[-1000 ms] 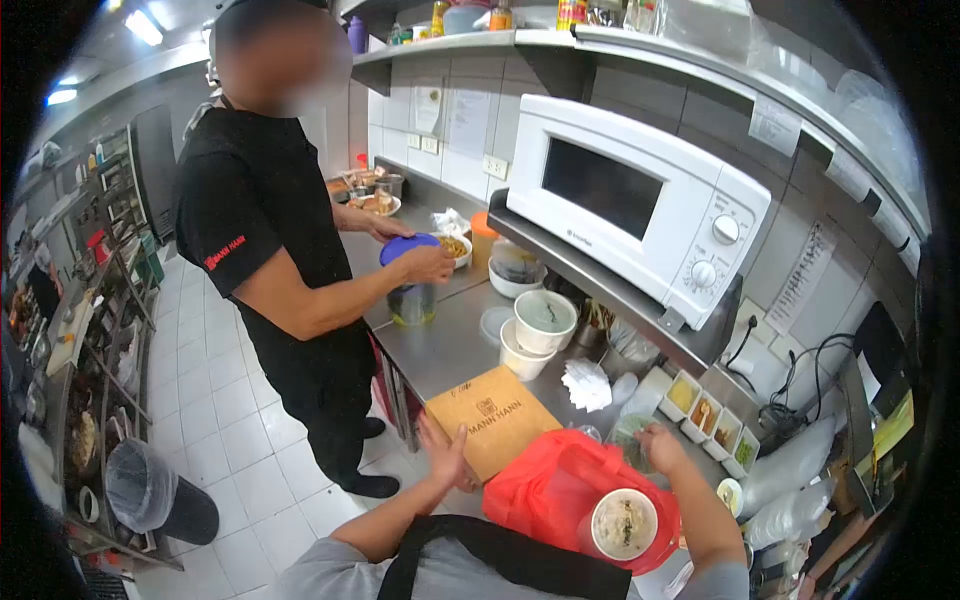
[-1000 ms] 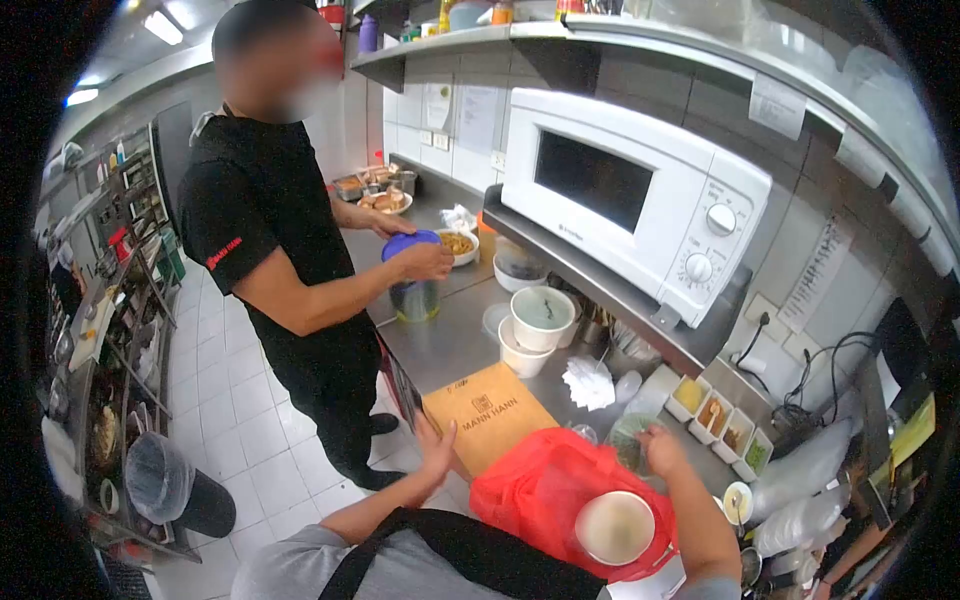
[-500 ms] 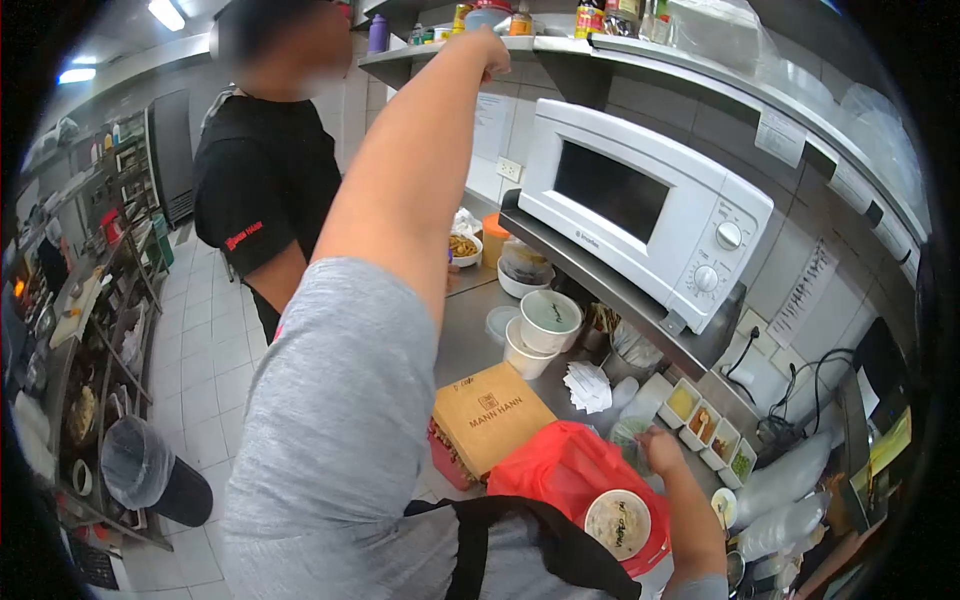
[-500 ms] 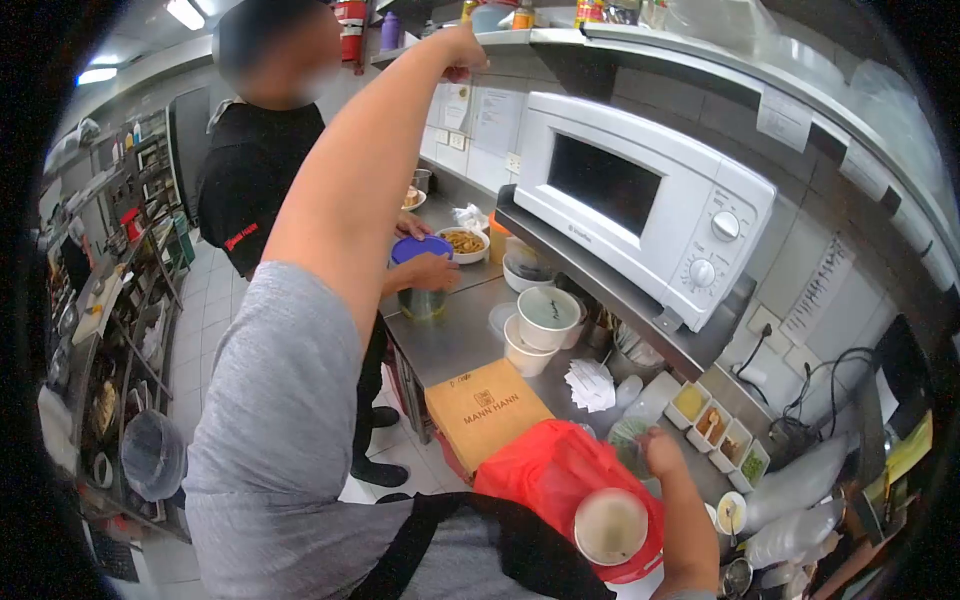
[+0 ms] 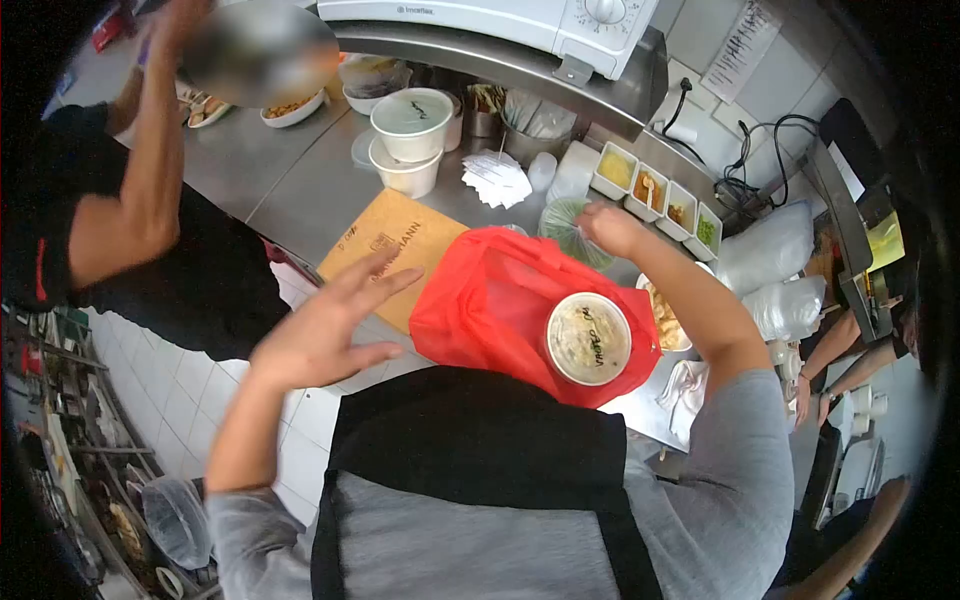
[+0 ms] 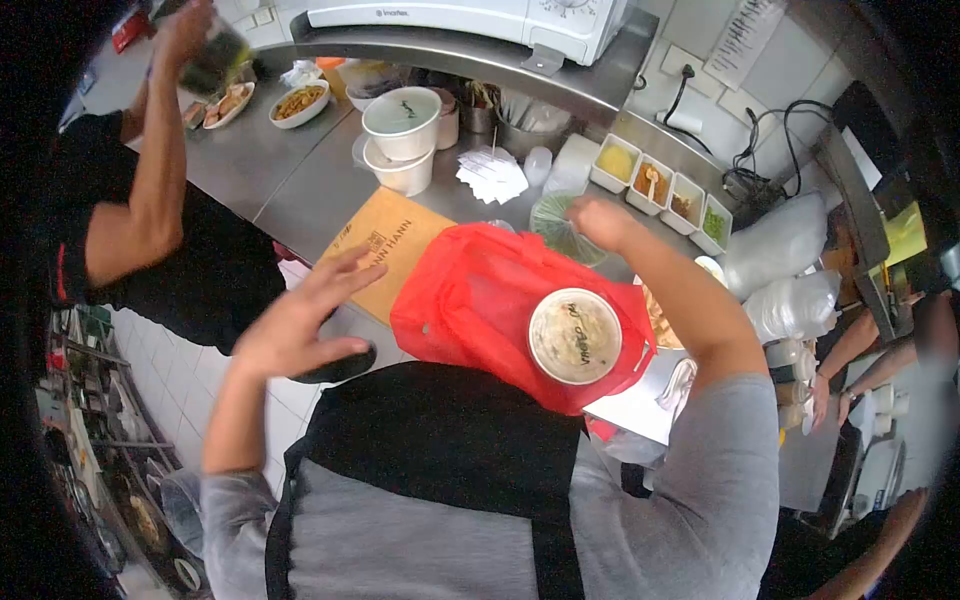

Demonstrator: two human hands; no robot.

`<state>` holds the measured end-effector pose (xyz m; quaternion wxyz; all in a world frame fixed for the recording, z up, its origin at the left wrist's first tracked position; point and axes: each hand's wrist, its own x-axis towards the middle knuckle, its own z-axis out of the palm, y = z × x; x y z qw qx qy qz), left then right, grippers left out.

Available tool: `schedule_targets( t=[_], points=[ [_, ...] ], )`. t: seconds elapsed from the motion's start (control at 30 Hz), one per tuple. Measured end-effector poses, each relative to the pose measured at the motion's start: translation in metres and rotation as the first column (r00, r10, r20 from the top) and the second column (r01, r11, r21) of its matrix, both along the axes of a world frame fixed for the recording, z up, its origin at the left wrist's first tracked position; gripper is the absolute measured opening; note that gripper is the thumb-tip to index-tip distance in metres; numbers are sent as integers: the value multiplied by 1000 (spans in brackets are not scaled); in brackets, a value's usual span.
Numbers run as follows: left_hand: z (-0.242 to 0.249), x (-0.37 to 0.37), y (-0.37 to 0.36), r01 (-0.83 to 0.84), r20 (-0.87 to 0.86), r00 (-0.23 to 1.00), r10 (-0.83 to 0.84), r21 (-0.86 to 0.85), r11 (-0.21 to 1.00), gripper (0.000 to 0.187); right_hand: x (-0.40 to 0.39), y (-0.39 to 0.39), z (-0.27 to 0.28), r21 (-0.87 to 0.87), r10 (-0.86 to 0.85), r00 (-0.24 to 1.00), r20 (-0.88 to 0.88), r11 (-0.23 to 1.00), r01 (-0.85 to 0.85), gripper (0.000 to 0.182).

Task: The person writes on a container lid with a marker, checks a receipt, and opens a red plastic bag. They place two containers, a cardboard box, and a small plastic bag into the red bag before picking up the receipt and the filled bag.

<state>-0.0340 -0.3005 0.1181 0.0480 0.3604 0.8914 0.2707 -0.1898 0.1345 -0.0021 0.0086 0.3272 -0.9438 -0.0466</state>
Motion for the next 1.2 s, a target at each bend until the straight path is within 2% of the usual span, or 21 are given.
schedule_targets(
  t=[0.03, 0.07, 0.17, 0.23, 0.27, 0.37, 0.4, 0.47, 0.53, 0.63, 0.73, 0.83, 1.0, 1.07, 1.13, 1.17, 1.2],
  points=[
    [-19, 6, 12, -98, 24, 995, 97, 84, 992, 79, 1, -1, 1, 40, -7, 1000, -6, 999, 8, 16],
    [-40, 9, 27, -243, 164, 964, 209, 234, 941, 80, -1, -1, 1, 82, -12, 1000, -13, 997, 13, 15],
    [-91, 14, 74, -349, -40, 924, 381, 324, 879, 78, -7, 4, 0, 111, 68, 990, -121, 992, -55, 14],
    [-108, 13, 86, -442, 4, 893, 451, 199, 875, 76, -8, 4, 11, 60, 72, 988, -137, 996, -64, 14],
    [-114, 11, 89, -483, 16, 874, 486, 133, 865, 75, -14, 7, 14, 37, 28, 996, -82, 999, -25, 13],
    [-138, 11, 74, -449, 369, 858, 359, 195, 872, 69, -18, 18, 24, -220, 113, 993, 12, 969, -108, 7],
    [-137, 15, 71, -421, 411, 861, 301, 241, 874, 69, -15, 16, 31, -290, 65, 994, 88, 956, -37, 13],
    [-127, 24, 66, -374, 486, 855, 180, 338, 864, 68, -10, 16, 37, -337, -1, 990, 139, 940, 48, 12],
    [-103, 31, 64, -378, 518, 834, 188, 289, 879, 69, -7, 21, 43, -377, -36, 984, 175, 921, 100, 12],
    [-79, 36, 64, -367, 582, 799, 148, 279, 887, 78, 3, 17, 68, -381, -24, 994, 107, 923, 63, 13],
    [-75, 38, 63, -311, 562, 821, 101, 290, 905, 81, 19, 10, 99, -461, -105, 980, 167, 870, 172, 15],
    [-77, 36, 57, -246, 548, 836, 32, 322, 914, 82, 39, -2, 123, -598, -92, 951, 294, 759, 258, 17],
    [-88, 30, 50, -282, 616, 787, -27, 398, 873, 84, 82, -34, 150, -710, 18, 879, 477, 598, 373, 13],
    [-96, 26, 48, -337, 700, 707, -103, 461, 821, 86, 97, -48, 157, -727, 72, 862, 502, 575, 375, 12],
    [-104, 22, 46, -402, 747, 639, -182, 526, 749, 88, 111, -64, 151, -720, 136, 790, 598, 523, 455, 10],
    [-101, 21, 44, -391, 754, 638, -156, 492, 778, 90, 118, -74, 147, -693, 131, 761, 635, 531, 487, 9],
    [-99, 19, 44, -360, 735, 664, -139, 477, 802, 91, 125, -83, 139, -722, 212, 741, 637, 499, 478, 8]
  ],
)
